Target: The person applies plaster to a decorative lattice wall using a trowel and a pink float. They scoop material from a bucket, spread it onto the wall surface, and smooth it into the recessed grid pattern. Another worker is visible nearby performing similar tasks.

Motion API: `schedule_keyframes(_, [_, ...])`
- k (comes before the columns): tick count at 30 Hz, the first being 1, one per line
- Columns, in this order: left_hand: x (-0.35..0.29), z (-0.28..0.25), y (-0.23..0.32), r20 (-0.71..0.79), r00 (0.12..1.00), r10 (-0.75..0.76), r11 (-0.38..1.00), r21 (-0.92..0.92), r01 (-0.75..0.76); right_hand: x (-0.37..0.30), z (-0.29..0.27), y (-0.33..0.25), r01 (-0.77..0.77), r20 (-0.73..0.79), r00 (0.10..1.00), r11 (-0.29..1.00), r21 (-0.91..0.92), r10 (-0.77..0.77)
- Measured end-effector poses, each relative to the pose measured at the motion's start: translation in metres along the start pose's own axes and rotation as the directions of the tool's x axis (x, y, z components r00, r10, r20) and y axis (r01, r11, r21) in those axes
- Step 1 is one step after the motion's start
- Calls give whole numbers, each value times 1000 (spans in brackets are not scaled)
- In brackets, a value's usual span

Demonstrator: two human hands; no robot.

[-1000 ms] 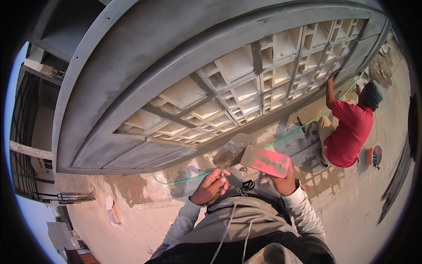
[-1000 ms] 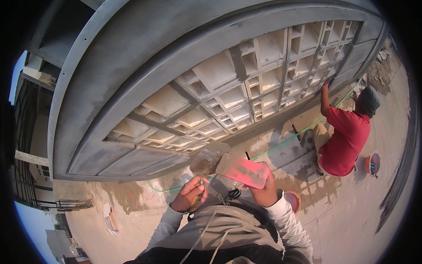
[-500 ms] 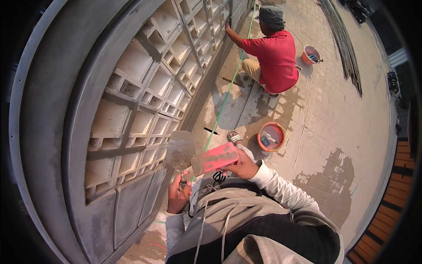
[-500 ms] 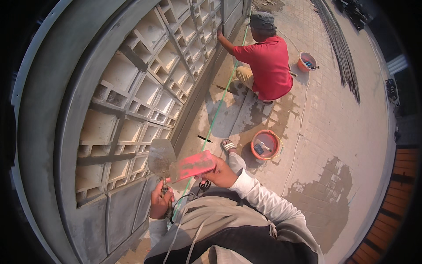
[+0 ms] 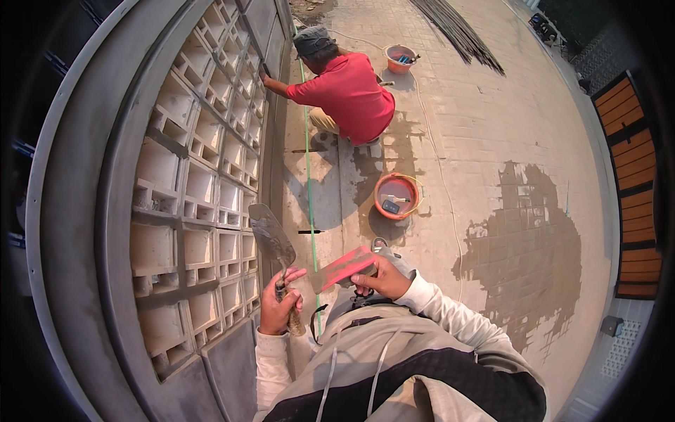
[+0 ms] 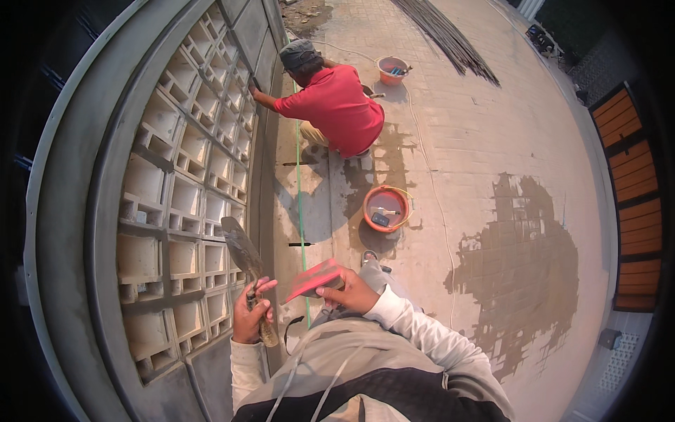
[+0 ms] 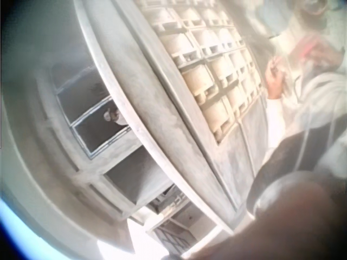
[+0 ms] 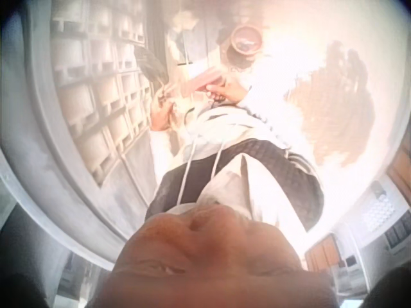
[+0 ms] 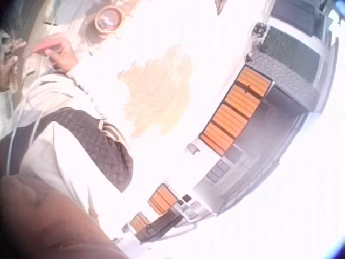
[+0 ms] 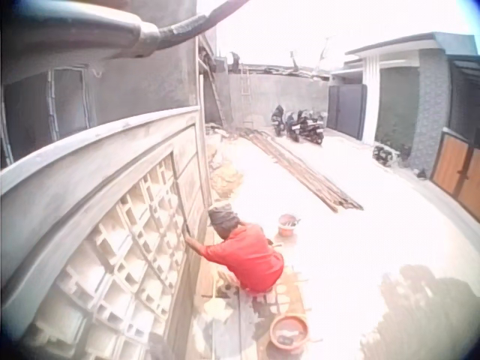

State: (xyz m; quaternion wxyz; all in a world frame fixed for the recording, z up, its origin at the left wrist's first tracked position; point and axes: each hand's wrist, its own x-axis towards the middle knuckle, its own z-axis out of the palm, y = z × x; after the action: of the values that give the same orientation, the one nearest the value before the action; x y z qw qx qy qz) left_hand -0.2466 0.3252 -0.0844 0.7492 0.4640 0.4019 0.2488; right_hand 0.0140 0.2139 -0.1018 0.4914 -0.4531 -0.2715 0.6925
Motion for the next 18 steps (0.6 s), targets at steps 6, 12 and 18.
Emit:
schedule_keyframes(6, [18, 51, 41, 285, 958, -42, 998, 61, 26, -16, -21, 8, 119, -16, 993, 993, 10, -119])
schedule_keyframes(12, [33, 95, 34, 421, 901, -101, 985, 172, 31, -61, -54, -1, 242, -171, 956, 970, -8, -239])
schedule_keyframes(18, [31, 123, 16, 384, 918, -97, 995, 52, 83, -77, -78, 3, 262, -260, 932, 965, 9, -251])
